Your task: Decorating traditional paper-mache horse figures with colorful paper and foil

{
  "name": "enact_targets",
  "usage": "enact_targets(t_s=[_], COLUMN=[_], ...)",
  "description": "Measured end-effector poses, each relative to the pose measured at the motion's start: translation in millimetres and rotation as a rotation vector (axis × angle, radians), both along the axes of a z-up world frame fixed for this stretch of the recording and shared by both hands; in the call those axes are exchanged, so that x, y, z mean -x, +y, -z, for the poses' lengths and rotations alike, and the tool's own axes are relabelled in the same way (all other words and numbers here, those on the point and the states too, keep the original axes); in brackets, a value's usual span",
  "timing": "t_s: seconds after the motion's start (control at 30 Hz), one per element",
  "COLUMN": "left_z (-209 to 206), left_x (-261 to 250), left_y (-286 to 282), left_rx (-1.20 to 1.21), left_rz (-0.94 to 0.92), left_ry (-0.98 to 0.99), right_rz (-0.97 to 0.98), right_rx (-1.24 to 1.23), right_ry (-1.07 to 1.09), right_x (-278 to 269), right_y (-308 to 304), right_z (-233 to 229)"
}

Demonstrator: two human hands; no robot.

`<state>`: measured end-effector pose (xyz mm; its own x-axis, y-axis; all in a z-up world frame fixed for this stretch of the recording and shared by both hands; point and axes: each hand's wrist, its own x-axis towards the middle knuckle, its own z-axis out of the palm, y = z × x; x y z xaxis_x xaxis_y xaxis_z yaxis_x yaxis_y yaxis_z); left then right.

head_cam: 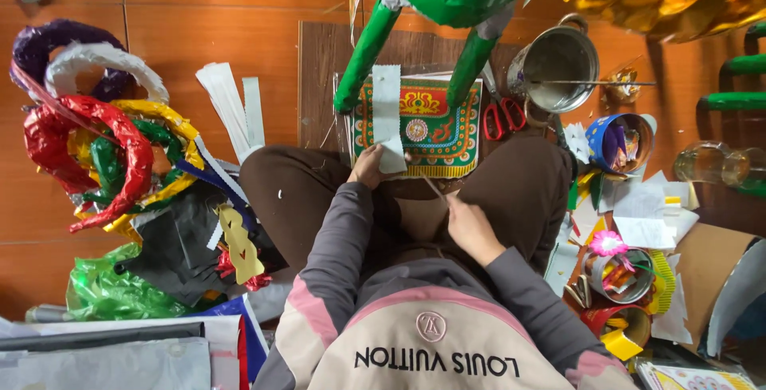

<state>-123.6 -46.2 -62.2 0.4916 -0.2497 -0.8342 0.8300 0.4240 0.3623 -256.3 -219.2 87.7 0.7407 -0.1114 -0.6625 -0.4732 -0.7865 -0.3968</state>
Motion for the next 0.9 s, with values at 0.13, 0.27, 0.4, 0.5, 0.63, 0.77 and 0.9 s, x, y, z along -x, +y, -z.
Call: enact_targets(t_s=[0.13, 0.27, 0.4, 0.5, 0.63, 0.77, 0.9], left_z=[67.0, 66.0, 53.8, 40.4, 9.0, 0.2, 9.6], left_x=[7.1, 5.9, 2.4, 4.0, 1.3, -3.0, -0.1], left_y=[-1.0, -3.7, -1.9, -3.7, -3.1, -1.6, -3.8], left_rx=[-0.058, -0.067, -0.104, -0.124, -0.096, -0.093, -0.098], left_rz=[0.063, 0.044, 0.053, 0.048, 0.013, 0.037, 0.029], left_ry=[-0.069, -0.092, -0.1, -0.076, -0.043, -0.029, -0.041], right_rz=[0.125, 0.109, 0.079, 0.099, 0.15, 0.117, 0.081], right_rx=[-0.167, -0.113, -0.105, -0.142, -0.075, -0.03, -0.1], right_ry=[-0.195, -0.381, -0.383, -0.416, -0.41, -0.478, -0.452], right_x=[-69.7, -129.4, -152.3, -150.3, -131.9, -127.2, -103.9], right_y=[26.6, 40.2, 50.0, 41.5, 23.8, 19.5, 27.6], right_z=[-53.3, 1.7, 37.0, 70.6, 85.4, 117.3, 83.8])
